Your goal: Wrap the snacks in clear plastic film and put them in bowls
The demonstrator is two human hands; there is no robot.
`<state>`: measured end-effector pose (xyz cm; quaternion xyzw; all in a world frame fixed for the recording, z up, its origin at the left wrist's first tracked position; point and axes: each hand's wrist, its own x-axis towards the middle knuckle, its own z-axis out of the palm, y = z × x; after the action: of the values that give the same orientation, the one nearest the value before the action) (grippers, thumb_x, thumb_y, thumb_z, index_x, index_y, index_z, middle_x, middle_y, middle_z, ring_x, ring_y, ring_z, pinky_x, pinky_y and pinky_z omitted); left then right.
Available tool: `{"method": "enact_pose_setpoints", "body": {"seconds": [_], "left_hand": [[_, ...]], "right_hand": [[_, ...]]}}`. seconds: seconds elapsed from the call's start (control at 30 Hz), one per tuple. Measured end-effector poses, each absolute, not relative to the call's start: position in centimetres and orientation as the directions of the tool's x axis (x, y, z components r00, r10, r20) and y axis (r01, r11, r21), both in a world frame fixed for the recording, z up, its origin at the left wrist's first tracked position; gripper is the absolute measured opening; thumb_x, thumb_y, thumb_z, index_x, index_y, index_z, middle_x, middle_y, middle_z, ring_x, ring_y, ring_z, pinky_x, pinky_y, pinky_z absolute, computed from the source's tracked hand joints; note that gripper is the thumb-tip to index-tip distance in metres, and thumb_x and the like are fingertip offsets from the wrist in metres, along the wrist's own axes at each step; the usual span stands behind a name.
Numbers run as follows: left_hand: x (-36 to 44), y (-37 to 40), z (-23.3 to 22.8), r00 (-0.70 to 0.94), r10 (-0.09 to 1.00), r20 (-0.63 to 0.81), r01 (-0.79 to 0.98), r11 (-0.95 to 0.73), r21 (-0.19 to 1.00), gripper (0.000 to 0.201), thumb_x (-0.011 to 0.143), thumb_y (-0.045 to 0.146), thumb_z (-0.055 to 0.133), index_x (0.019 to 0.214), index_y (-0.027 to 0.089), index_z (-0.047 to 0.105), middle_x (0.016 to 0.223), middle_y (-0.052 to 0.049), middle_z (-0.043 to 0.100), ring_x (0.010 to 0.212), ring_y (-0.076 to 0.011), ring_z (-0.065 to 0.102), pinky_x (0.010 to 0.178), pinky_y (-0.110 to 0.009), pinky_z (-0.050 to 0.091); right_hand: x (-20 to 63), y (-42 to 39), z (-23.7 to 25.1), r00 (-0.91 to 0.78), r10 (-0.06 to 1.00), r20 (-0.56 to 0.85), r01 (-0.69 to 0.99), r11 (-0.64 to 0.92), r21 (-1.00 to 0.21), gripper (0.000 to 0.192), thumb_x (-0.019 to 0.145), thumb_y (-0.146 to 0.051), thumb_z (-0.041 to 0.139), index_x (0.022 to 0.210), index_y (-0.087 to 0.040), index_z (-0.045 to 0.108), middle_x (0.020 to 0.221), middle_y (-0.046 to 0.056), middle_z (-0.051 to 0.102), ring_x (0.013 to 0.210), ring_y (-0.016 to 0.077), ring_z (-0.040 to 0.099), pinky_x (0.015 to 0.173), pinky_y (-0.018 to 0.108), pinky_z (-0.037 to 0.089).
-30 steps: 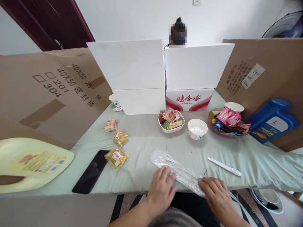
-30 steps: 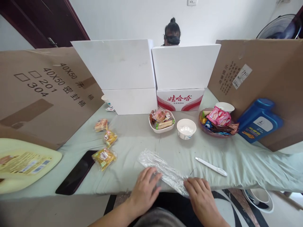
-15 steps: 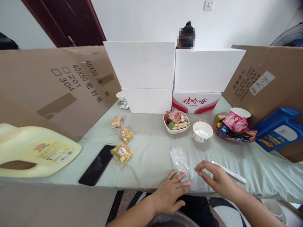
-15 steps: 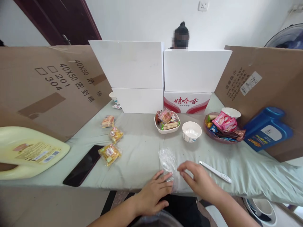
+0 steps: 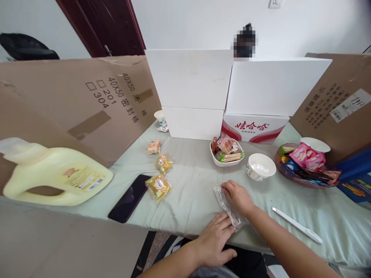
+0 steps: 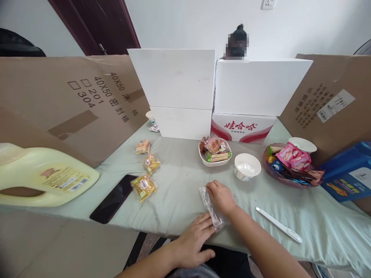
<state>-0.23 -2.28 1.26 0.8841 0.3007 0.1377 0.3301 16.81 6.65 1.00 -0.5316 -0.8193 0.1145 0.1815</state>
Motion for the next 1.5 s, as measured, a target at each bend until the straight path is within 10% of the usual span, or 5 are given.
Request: {"method": "enact_pose_setpoints", "body": {"seconds": [0.3,0.6,0.93,1.3,1.5], "left_hand": [[0.2,-2.9,0.7,0.41,0.819,0.402,0.425,-0.561,0.71,0.026,0.088,0.018,0.046,0.112,0.015,0.056,0.108,-0.014,0.059,0.104,-0.0244,0.055,0.092,-0.043,0.05],[1.1,0.8,-0.2,0.549,0.722,0.42,0.541,-0.691,0.48,0.007,0.084,0.02,0.059,0.077,0.017,0.06,0.088,-0.007,0.06,0.1,-0.0254,0.051,0.093,-0.045,0.044],[0.6,0.5,-0.3,0.493,0.757,0.43,0.505,-0.651,0.567,0.015,0.083,0.01,0.054,0.095,0.017,0.06,0.102,-0.009,0.059,0.098,-0.0229,0.053,0.091,-0.042,0.046],[0.7,0.5,-0.2,0.565,0.727,0.391,0.484,-0.675,0.557,0.015,0.082,0.012,0.059,0.093,0.02,0.063,0.099,-0.006,0.063,0.103,-0.0247,0.052,0.093,-0.044,0.044],[0.3,0.8,-1.1,0.503,0.734,0.455,0.435,-0.671,0.6,0.06,0.083,0.001,0.041,0.14,0.019,0.035,0.106,-0.009,0.062,0.103,-0.0236,0.054,0.092,-0.045,0.047]], "right_hand": [[15.5,7.0,-0.4,-0.401,0.89,0.218,0.883,0.439,-0.169,0.026,0.099,-0.024,0.037,0.091,-0.02,0.062,0.089,0.007,0.06,0.085,0.0194,0.056,0.074,0.03,0.04],[17.5,8.4,0.3,-0.355,0.897,0.263,0.917,0.39,-0.09,0.015,0.094,-0.028,0.049,0.091,-0.019,0.061,0.089,0.008,0.06,0.085,0.0211,0.055,0.074,0.031,0.04],[22.2,-0.6,1.8,-0.657,0.713,0.243,0.682,0.701,-0.212,0.036,0.086,-0.044,0.063,0.114,-0.022,0.059,0.112,0.007,0.061,0.105,0.0239,0.053,0.093,0.039,0.041],[20.3,-6.6,2.8,-0.593,0.768,0.243,0.661,0.636,-0.397,0.023,0.094,-0.012,0.039,0.098,-0.02,0.06,0.088,0.005,0.061,0.082,0.0168,0.055,0.076,0.032,0.043],[20.7,0.1,2.6,-0.448,0.856,0.256,0.812,0.51,-0.284,0.021,0.097,-0.019,0.04,0.103,-0.021,0.06,0.084,0.003,0.064,0.076,0.0165,0.059,0.071,0.029,0.042]]}}
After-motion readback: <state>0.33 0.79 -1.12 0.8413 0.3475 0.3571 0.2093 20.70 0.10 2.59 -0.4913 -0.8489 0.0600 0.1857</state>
